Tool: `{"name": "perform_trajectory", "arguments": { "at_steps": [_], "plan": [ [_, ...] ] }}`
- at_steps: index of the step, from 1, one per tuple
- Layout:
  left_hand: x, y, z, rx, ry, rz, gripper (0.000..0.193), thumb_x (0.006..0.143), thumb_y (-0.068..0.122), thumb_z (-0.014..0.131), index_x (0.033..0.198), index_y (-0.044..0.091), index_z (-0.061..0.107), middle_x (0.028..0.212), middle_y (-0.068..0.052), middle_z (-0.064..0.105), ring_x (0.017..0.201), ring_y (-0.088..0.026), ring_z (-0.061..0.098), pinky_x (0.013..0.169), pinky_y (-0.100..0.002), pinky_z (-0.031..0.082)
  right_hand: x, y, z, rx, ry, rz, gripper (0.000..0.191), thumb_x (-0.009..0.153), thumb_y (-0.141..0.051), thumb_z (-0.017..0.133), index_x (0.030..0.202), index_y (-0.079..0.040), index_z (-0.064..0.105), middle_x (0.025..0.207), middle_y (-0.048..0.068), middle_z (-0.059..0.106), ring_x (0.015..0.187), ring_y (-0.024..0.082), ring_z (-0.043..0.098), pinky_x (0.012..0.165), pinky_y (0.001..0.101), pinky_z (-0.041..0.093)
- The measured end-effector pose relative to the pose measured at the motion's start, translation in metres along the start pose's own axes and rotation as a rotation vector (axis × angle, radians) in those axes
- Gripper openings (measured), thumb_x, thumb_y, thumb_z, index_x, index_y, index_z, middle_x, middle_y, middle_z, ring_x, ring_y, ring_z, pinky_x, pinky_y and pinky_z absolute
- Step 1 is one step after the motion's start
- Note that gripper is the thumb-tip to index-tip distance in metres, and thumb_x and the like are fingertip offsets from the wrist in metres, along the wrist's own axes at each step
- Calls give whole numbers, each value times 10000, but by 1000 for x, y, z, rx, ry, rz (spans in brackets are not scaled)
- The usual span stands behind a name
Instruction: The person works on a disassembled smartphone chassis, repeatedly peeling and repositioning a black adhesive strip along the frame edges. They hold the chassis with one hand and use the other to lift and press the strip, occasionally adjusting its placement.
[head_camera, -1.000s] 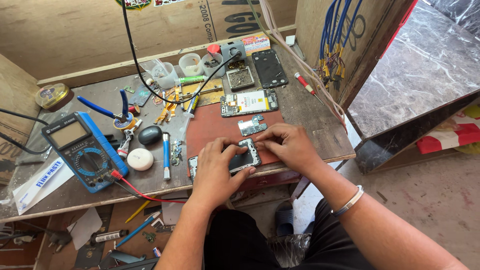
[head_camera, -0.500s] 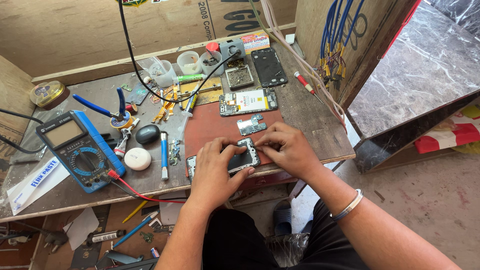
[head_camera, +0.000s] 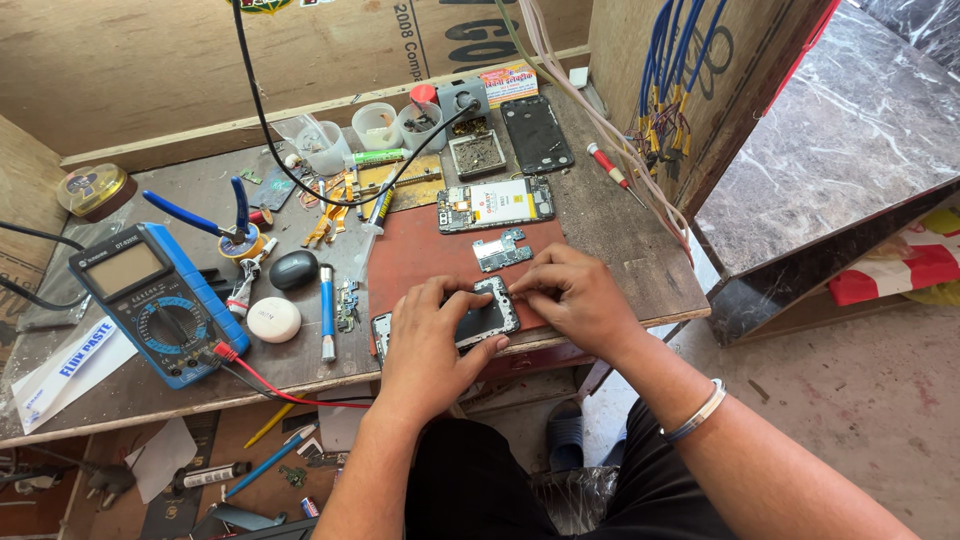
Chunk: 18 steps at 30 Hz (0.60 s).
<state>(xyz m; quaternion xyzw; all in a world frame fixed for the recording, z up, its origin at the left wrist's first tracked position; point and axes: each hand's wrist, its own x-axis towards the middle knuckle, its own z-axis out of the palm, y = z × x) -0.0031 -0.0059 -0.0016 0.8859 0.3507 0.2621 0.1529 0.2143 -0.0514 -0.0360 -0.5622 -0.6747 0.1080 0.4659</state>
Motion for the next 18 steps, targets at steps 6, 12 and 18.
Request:
{"name": "perform_trajectory", "arguments": {
  "at_steps": [6, 12, 18],
  "plan": [
    [-1, 0, 1, -3, 0, -3, 512, 714, 350, 871, 1145, 115, 725, 1241, -83, 598, 1238, -317, 508, 1061, -471, 371, -4, -3, 0, -8, 54, -53, 206, 788, 0, 740, 948, -111, 803, 900, 41, 666, 825, 196, 694, 718, 315, 549],
    [0, 1, 0, 4, -3, -8, 513, 711, 347, 874, 1144, 115, 725, 1238, -79, 598, 1239, -318, 506, 1056, -476, 368, -3, -1, 0, 4, 15, -7, 177, 793, -15, 750, 932, -114, 799, 904, 33, 669, 835, 194, 695, 718, 322, 553],
    [0, 2, 0, 2, -10, -23, 510, 714, 359, 872, 1142, 121, 729, 1239, -74, 600, 1241, -311, 509, 1064, -476, 367, -5, -4, 4, -171, 35, -158, 185, 801, -9, 738, 956, -94, 791, 938, 66, 642, 938, 270, 641, 820, 382, 537]
  ]
}}
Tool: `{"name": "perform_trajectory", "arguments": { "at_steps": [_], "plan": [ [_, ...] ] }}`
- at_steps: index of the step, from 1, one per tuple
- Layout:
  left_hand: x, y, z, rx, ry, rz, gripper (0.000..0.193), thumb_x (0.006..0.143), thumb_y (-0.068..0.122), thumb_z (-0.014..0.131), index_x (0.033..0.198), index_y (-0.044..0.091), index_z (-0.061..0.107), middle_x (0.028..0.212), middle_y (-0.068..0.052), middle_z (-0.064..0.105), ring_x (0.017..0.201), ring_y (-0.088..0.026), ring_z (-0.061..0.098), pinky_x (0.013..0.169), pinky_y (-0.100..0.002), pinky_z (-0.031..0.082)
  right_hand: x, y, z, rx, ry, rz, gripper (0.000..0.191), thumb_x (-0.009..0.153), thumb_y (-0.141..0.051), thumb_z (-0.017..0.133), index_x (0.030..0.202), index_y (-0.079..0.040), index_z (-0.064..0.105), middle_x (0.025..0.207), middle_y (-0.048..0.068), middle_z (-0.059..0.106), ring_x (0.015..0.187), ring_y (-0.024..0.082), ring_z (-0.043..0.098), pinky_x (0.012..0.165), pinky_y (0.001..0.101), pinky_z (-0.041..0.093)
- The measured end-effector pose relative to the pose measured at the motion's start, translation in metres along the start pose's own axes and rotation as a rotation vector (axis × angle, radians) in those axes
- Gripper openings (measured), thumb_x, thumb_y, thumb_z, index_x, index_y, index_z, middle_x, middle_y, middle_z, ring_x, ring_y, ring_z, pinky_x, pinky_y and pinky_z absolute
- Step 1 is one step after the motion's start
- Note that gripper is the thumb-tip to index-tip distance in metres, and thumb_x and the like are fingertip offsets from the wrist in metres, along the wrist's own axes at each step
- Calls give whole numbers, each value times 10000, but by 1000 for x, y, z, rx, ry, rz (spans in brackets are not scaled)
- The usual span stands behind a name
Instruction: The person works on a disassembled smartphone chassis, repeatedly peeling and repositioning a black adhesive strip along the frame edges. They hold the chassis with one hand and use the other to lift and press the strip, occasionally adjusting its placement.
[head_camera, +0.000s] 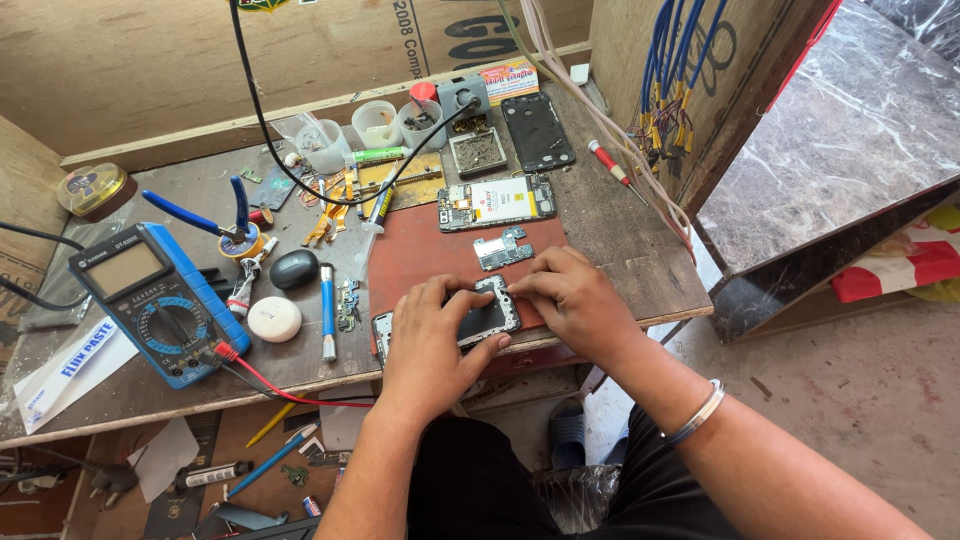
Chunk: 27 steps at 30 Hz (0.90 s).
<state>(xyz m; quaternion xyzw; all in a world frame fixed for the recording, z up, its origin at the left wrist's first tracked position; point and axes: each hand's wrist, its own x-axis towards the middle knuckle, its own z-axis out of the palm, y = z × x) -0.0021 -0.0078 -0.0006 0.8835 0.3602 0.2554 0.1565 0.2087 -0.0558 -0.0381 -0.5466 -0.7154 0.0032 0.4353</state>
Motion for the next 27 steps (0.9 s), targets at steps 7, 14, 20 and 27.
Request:
{"name": "perform_trajectory", "arguments": {
  "at_steps": [7, 14, 20, 27],
  "plan": [
    [0, -1, 0, 0, 12, 14, 495, 722, 351, 868, 1137, 119, 731, 1238, -80, 601, 1242, -312, 510, 1058, -474, 374, -1, 0, -2, 95, 19, 61, 174, 804, 7, 724, 934, -93, 781, 936, 57, 659, 929, 249, 668, 811, 366, 546],
    [0, -2, 1, 0, 12, 16, 510, 714, 352, 870, 1142, 114, 729, 1241, -85, 599, 1240, -316, 510, 1057, -475, 371, -1, 0, -3, 115, 42, 91, 155, 821, -2, 730, 944, -84, 777, 942, 53, 670, 910, 235, 680, 793, 349, 550],
    [0, -2, 1, 4, 14, 23, 504, 719, 352, 870, 1140, 113, 729, 1245, -86, 598, 1243, -321, 508, 1055, -479, 367, -1, -1, -2, 91, 36, 70, 150, 817, -3, 734, 935, -85, 779, 920, 61, 653, 894, 245, 668, 783, 360, 542],
    [0, -2, 1, 3, 7, 14, 505, 722, 355, 867, 1143, 114, 727, 1242, -81, 599, 1245, -314, 506, 1061, -474, 368, -1, -2, -2, 96, 38, 34, 128, 813, 0, 739, 911, -80, 764, 914, 59, 642, 898, 255, 655, 781, 367, 536]
  ]
}}
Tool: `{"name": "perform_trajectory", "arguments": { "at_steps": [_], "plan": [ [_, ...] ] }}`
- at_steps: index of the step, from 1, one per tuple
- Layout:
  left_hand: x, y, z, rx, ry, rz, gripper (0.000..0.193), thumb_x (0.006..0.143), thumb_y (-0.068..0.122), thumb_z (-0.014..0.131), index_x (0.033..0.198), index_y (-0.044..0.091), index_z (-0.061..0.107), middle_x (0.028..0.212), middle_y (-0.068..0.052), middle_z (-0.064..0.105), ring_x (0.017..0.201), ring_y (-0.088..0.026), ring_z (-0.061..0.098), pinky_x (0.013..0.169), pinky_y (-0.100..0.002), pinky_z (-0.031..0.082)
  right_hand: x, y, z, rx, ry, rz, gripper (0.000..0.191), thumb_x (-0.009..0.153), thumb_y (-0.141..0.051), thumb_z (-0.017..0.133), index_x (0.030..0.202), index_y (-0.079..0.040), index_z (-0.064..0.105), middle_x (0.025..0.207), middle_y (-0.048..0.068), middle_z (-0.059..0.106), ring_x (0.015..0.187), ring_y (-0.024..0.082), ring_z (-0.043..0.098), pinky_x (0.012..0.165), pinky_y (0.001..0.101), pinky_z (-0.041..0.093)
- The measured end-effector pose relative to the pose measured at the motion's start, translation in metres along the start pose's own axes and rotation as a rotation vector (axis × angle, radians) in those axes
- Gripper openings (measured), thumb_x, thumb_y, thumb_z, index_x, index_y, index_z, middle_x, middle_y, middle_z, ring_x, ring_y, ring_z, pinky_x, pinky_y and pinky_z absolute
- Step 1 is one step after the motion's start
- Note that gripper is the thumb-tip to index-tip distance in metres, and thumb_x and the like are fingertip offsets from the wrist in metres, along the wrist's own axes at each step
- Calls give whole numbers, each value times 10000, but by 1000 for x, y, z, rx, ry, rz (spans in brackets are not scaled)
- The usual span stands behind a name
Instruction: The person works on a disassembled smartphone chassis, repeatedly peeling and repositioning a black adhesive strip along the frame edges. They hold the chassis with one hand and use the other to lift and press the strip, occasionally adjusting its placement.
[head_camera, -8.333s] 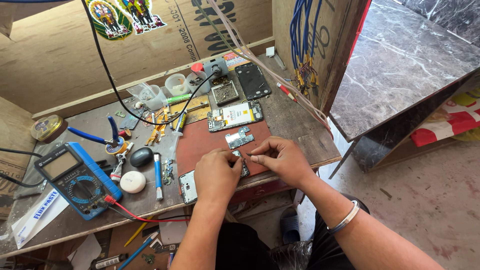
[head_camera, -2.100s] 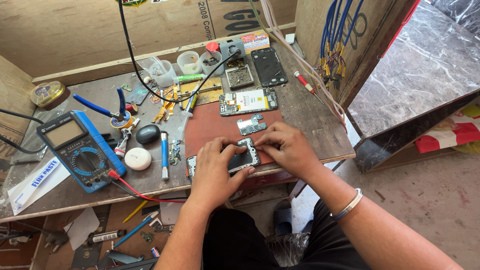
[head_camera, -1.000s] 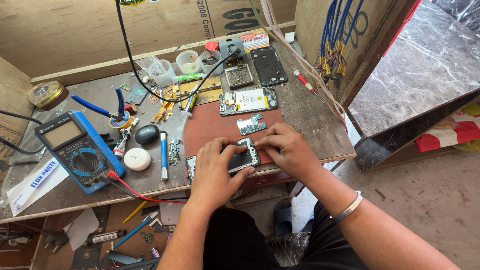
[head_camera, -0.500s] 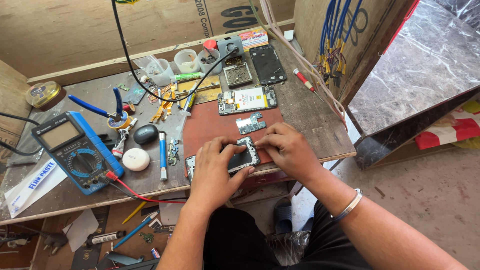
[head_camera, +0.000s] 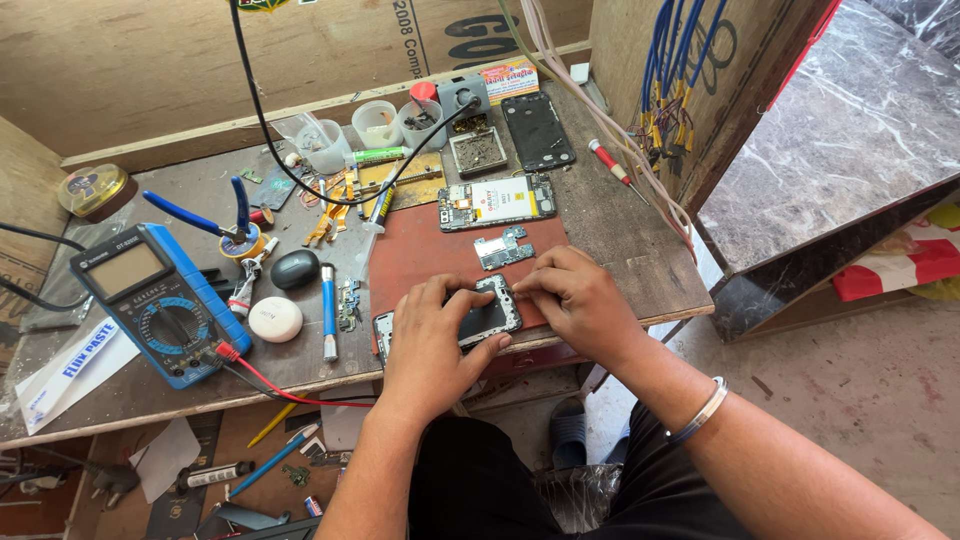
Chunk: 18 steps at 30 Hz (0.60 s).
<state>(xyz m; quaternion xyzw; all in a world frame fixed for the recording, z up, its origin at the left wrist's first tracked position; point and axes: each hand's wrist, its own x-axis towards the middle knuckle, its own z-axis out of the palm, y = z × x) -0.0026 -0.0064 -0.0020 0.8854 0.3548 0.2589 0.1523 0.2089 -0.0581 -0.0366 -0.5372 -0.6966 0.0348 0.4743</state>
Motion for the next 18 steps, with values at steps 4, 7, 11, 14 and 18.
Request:
{"name": "perform_trajectory", "arguments": {
  "at_steps": [4, 7, 11, 14, 18],
  "plan": [
    [0, 1, 0, -2, 0, -7, 505, 719, 359, 867, 1138, 114, 727, 1242, -78, 601, 1245, -312, 505, 1058, -474, 368, 0, 0, 1, -14, 8, 7, 148, 801, 9, 736, 912, -83, 767, 915, 60, 644, 898, 257, 657, 784, 372, 535],
    [1, 1, 0, 3, -2, -3, 510, 718, 363, 869, 1140, 113, 727, 1237, -80, 601, 1242, -316, 504, 1049, -477, 368, 0, 0, 1, -34, 9, -7, 148, 802, 8, 734, 916, -82, 765, 912, 63, 639, 907, 268, 649, 793, 379, 532],
    [0, -1, 0, 0, 1, 5, 503, 721, 361, 867, 1139, 118, 728, 1231, -79, 602, 1239, -311, 509, 1057, -473, 370, -1, 0, 1, -64, -20, -43, 177, 790, 24, 711, 931, -71, 762, 927, 79, 628, 933, 285, 634, 819, 391, 529],
    [0, -1, 1, 3, 5, 11, 503, 722, 361, 866, 1138, 117, 726, 1237, -76, 605, 1240, -312, 509, 1054, -473, 372, 1, -1, 1, -86, -28, -60, 189, 782, 31, 706, 933, -66, 763, 926, 86, 624, 939, 292, 628, 827, 397, 525],
    [0, -1, 2, 9, 6, 17, 500, 720, 364, 865, 1130, 115, 726, 1237, -78, 604, 1240, -317, 507, 1043, -479, 370, 1, -1, 1, -77, -37, -59, 178, 791, 21, 720, 939, -68, 765, 922, 80, 628, 934, 287, 632, 832, 396, 527]
  ]
}}
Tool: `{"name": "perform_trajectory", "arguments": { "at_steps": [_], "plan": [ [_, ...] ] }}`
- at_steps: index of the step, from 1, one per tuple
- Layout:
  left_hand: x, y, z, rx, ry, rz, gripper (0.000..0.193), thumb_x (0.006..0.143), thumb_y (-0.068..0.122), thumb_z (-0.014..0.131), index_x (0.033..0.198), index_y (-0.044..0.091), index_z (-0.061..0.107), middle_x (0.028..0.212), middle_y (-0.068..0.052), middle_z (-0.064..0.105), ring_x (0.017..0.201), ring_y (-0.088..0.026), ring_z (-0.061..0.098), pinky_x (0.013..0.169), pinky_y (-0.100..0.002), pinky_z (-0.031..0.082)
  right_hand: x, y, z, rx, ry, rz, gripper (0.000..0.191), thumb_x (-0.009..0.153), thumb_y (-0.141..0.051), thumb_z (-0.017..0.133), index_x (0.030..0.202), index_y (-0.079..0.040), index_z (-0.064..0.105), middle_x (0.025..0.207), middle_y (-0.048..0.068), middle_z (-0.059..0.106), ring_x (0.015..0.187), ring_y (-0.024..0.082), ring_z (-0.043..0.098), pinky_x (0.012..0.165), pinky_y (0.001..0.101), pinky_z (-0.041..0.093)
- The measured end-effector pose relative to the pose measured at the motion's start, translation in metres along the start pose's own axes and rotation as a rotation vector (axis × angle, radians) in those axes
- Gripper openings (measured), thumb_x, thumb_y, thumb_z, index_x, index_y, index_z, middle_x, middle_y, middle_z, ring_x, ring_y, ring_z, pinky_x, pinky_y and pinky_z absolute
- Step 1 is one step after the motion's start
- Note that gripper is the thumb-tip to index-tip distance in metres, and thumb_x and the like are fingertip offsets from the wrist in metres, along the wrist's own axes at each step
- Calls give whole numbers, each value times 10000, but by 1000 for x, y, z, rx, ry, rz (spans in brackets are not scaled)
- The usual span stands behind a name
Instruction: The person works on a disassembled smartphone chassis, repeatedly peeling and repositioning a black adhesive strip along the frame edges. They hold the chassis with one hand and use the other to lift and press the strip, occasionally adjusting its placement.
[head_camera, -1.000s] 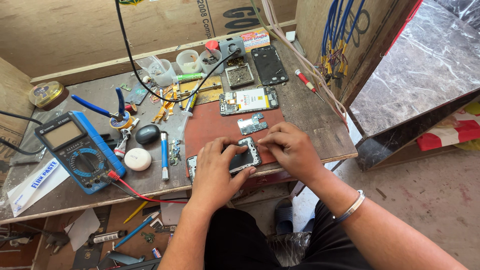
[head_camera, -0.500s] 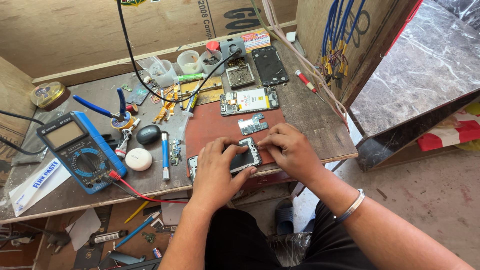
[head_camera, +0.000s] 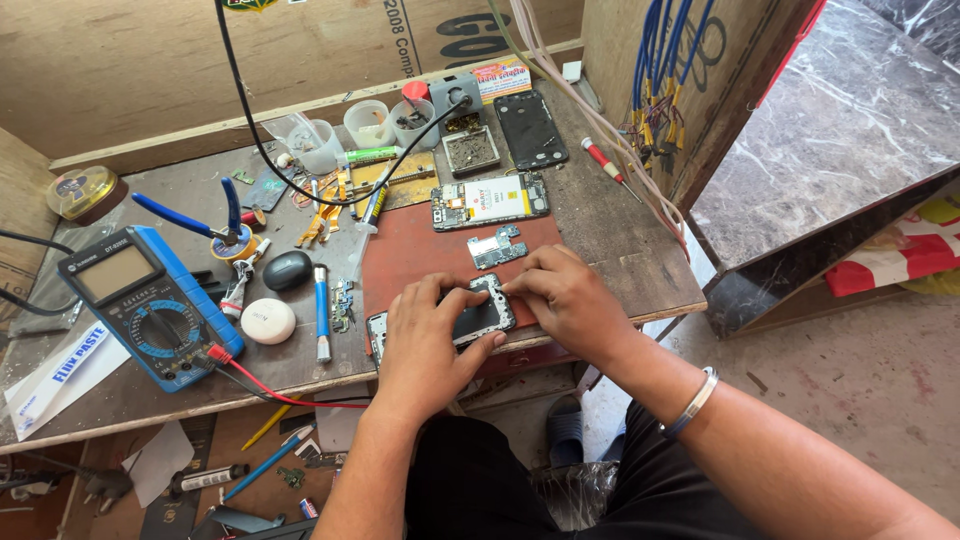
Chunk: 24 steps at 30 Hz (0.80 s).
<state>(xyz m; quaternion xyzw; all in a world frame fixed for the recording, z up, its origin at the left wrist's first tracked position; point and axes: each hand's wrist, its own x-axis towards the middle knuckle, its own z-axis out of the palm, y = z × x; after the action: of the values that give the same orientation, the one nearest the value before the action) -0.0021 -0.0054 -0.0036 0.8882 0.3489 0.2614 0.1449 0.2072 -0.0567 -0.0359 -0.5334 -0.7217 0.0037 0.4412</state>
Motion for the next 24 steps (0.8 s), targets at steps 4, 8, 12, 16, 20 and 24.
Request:
{"name": "perform_trajectory", "arguments": {
  "at_steps": [4, 8, 12, 16, 20, 24],
  "plan": [
    [1, 0, -1, -4, -7, -3, 497, 725, 364, 861, 1135, 118, 727, 1236, -74, 604, 1241, -314, 507, 1045, -476, 371, -2, 0, -2, 59, 29, 42, 175, 795, 31, 713, 929, -72, 761, 933, 68, 643, 936, 274, 648, 820, 380, 535],
    [0, 0, -2, -7, -10, -9, 491, 731, 363, 858, 1138, 121, 727, 1239, -70, 607, 1244, -311, 507, 1044, -472, 373, -2, -1, -1, 60, 28, 51, 168, 804, 23, 717, 929, -77, 765, 931, 65, 643, 932, 273, 650, 815, 380, 536],
    [-1, 0, -1, -2, 0, -11, 490, 731, 361, 857, 1136, 117, 729, 1242, -77, 604, 1244, -314, 507, 1050, -472, 372, -2, -1, 1, -17, 14, 12, 186, 777, 29, 704, 930, -62, 759, 930, 84, 619, 942, 296, 628, 836, 398, 530],
    [0, 0, 0, 5, -8, -10, 485, 735, 364, 859, 1131, 114, 732, 1231, -78, 604, 1239, -314, 508, 1051, -481, 364, -1, -1, 2, -29, 20, 3, 190, 792, 30, 699, 941, -67, 766, 930, 82, 616, 945, 297, 623, 842, 403, 527],
    [0, -1, -1, 5, -18, -18, 478, 737, 358, 855, 1129, 114, 734, 1232, -72, 607, 1235, -312, 511, 1048, -477, 367, -3, -2, 2, 24, 33, 17, 192, 799, 31, 699, 950, -69, 765, 939, 76, 633, 948, 288, 635, 840, 392, 532],
    [-1, -1, -1, -4, -4, -11, 488, 727, 361, 854, 1129, 112, 733, 1233, -73, 606, 1231, -313, 512, 1041, -470, 372, -2, -2, 1, 21, 37, 18, 199, 785, 37, 699, 939, -71, 765, 939, 78, 640, 957, 288, 644, 846, 391, 534]
  ]
}}
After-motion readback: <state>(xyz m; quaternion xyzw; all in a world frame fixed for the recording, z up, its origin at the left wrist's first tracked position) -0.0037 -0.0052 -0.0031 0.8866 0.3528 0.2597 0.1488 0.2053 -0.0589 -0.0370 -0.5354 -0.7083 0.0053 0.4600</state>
